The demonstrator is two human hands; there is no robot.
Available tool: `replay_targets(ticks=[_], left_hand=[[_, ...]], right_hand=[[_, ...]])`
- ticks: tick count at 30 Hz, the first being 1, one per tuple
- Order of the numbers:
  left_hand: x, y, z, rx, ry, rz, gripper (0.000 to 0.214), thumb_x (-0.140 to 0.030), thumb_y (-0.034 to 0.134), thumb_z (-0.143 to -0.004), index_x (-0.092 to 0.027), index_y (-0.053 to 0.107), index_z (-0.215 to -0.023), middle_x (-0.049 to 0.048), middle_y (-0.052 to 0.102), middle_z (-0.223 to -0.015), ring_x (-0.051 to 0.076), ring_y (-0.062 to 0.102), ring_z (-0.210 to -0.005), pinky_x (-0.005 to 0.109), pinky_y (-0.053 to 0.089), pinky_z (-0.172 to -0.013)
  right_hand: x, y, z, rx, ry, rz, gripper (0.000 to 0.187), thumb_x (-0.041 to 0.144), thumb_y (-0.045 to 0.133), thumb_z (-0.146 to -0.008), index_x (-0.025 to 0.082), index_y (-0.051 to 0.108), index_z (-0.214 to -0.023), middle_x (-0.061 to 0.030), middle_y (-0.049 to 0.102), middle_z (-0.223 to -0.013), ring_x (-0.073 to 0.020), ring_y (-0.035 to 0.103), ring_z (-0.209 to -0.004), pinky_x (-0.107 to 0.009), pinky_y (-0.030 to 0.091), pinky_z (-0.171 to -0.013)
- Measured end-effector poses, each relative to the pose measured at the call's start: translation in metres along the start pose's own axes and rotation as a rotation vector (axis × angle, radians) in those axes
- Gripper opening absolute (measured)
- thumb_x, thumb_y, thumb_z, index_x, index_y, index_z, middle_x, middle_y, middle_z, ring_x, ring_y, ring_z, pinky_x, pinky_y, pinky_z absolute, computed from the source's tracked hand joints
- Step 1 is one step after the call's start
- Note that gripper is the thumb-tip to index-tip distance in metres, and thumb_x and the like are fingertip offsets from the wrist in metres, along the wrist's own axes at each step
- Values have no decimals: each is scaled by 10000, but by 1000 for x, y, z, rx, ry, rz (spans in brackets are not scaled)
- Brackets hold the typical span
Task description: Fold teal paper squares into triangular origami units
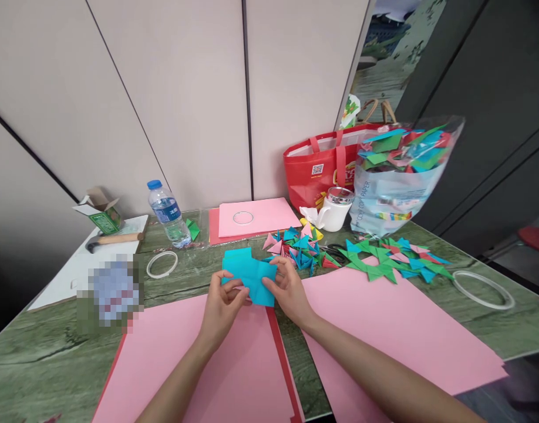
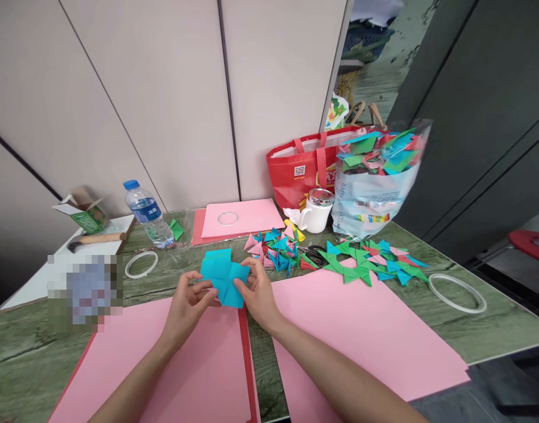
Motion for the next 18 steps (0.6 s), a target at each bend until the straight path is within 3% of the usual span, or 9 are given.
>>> replay_targets(ticks=[3, 7, 12, 18], left_hand=[[2, 3, 2, 54, 52, -10, 211, -236, 606, -688, -213, 432, -805, -24, 599, -764, 124, 610, -660, 320, 514, -671], [7, 1, 2, 57, 65, -154, 184, -242, 600, -690, -188, 601, -865, 30, 637, -845, 170, 597, -767, 301, 510, -686], [10, -7, -2, -45, 14, -199, 148, -261, 611, -665, -178, 677, -769, 24, 665, -750, 153, 583, -645, 259, 502, -602], [9, -15, -3, -147, -48, -82, 148, -285, 625, -650, -163, 666, -724, 8, 625, -656, 123, 539, -563, 251, 506, -544]], right_hand=[[1, -4, 1, -68, -60, 183, 127, 259, 541, -738, 211, 521, -854, -12, 526, -795, -133, 504, -649, -228, 408, -535], [9, -3, 3, -89, -126, 344, 145, 250, 532, -751, 209, 611, -865, -31, 559, -817, -161, 512, -736, -246, 397, -594], [13, 4, 4, 28, -143, 384, 151, 236, 515, -763, 216, 632, -856, -34, 560, -813, -151, 519, -711, -221, 377, -517], [11, 10, 5, 198, -228, 499, 241, 128, 469, -769, 247, 626, -908, 0, 590, -743, -133, 519, -684, -307, 397, -750]])
Point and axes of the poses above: each hand's wrist, its own z-axis away from the middle knuckle, its own y-axis out of the palm, x = y × z, the point moved 4 cm from there along -z, towards the middle knuckle
